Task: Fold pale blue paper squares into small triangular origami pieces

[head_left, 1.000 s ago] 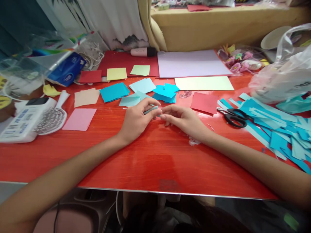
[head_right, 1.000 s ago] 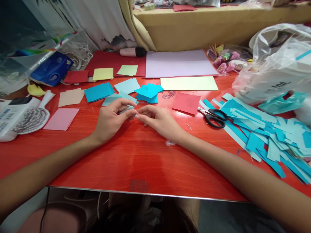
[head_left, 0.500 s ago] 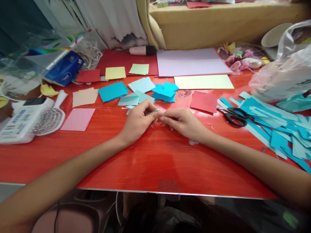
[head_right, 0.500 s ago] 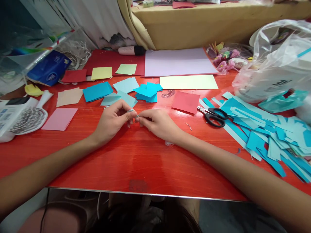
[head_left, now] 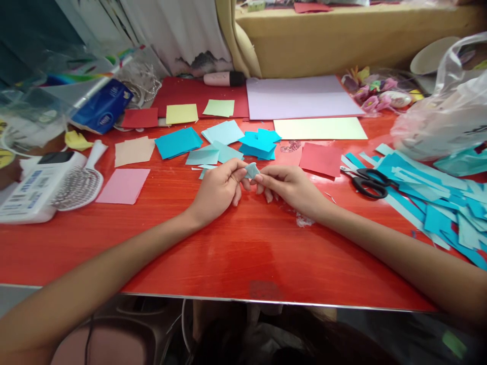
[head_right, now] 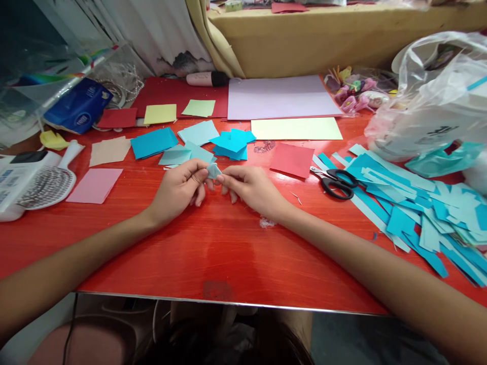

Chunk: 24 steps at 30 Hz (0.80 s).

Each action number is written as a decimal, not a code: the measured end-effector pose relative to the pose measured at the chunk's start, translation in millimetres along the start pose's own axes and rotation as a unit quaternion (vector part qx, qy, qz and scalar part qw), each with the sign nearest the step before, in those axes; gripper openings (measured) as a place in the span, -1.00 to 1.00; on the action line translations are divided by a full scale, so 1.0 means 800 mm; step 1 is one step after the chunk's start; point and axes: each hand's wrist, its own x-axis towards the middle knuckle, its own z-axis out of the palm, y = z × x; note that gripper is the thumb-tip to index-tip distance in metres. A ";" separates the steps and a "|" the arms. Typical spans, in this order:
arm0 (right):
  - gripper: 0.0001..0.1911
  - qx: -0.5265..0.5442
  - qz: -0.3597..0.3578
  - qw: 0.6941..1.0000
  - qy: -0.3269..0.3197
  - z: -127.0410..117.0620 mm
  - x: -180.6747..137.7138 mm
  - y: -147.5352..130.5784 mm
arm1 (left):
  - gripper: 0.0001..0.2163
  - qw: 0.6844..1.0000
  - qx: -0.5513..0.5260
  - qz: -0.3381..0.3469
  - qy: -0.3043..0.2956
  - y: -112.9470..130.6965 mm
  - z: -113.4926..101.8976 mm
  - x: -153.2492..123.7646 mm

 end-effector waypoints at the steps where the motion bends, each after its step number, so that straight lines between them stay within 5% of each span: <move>1: -0.61 0.005 0.001 1.000 0.004 -0.001 0.000 0.000 | -0.79 1.000 -0.005 0.002 -0.005 0.000 0.000 0.000; 7: -0.63 0.010 -0.008 1.000 0.002 -0.001 0.000 0.002 | -0.76 0.998 -0.060 -0.024 0.019 0.002 0.001 0.003; 24: -0.66 -0.041 -0.031 0.999 -0.008 0.001 -0.001 0.003 | -0.86 0.993 0.097 0.064 0.032 0.005 -0.003 -0.001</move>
